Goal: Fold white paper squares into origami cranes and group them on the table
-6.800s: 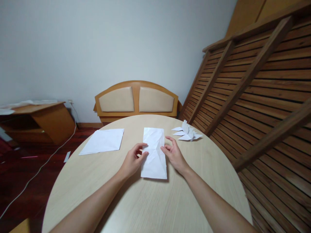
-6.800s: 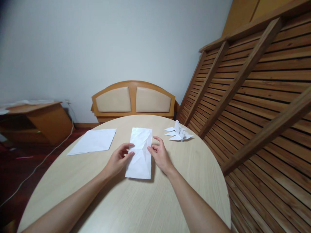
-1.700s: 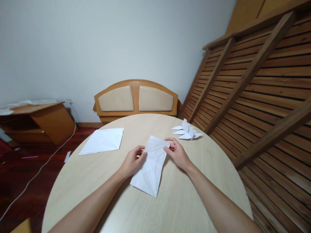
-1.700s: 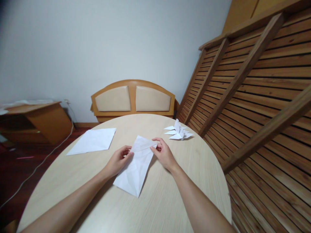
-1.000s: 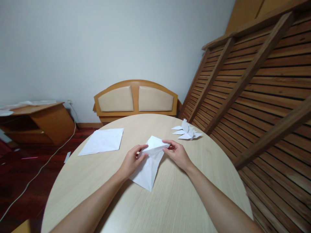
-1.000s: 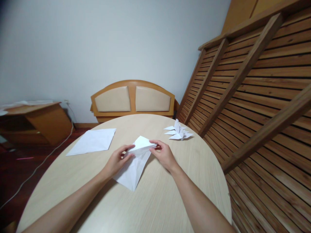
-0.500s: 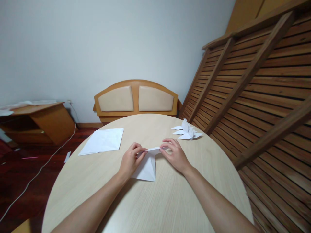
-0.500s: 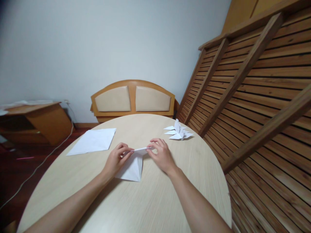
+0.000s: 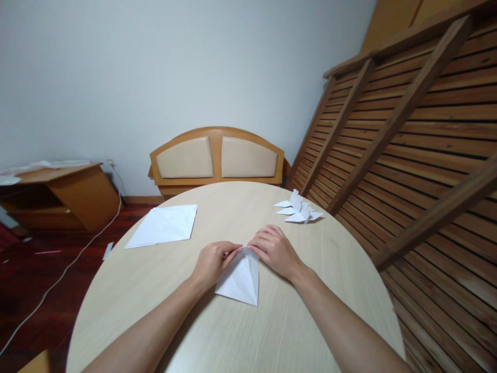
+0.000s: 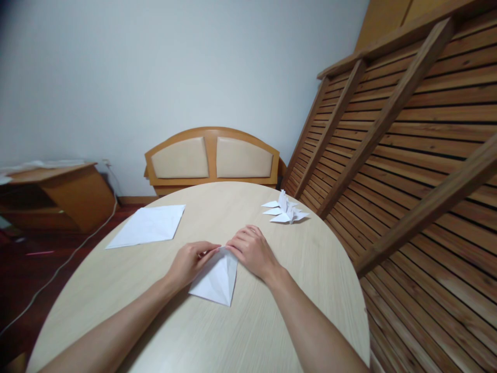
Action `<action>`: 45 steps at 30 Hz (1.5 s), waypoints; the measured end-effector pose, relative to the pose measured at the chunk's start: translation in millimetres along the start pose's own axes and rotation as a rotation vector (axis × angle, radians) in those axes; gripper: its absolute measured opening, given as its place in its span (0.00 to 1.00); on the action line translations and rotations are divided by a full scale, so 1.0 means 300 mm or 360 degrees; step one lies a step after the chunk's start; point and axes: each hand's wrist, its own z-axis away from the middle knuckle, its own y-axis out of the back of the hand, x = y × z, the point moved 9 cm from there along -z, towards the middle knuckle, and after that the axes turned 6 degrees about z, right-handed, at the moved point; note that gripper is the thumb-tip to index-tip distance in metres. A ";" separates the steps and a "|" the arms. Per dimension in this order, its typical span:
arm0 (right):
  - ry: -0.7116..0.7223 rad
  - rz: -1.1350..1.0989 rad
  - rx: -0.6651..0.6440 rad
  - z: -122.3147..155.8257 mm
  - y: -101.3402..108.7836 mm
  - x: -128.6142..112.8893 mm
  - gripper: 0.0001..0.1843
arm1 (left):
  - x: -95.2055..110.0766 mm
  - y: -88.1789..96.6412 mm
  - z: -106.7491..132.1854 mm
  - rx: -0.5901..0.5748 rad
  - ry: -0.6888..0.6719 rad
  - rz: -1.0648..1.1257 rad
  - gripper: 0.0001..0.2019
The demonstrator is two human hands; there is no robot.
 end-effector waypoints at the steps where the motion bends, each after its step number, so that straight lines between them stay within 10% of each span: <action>1: -0.0005 0.0023 -0.0002 0.002 0.004 0.011 0.12 | -0.013 0.003 0.000 0.0014 0.0039 0.0013 0.14; 18: -0.0605 -0.0359 0.0438 0.067 0.046 0.226 0.13 | -0.090 -0.003 -0.011 0.0084 0.0404 0.0647 0.19; 33: -0.0912 -0.1000 0.0511 0.082 -0.010 0.262 0.19 | -0.051 0.001 -0.011 0.0079 0.0237 0.0460 0.15; 41: -0.0761 -0.1561 -0.0040 0.070 -0.145 0.120 0.35 | -0.101 -0.004 -0.010 0.0227 0.0430 0.0800 0.19; 45: -0.0785 -0.1553 0.0026 0.066 -0.137 0.129 0.39 | -0.100 -0.016 -0.010 0.0171 0.0437 0.0801 0.17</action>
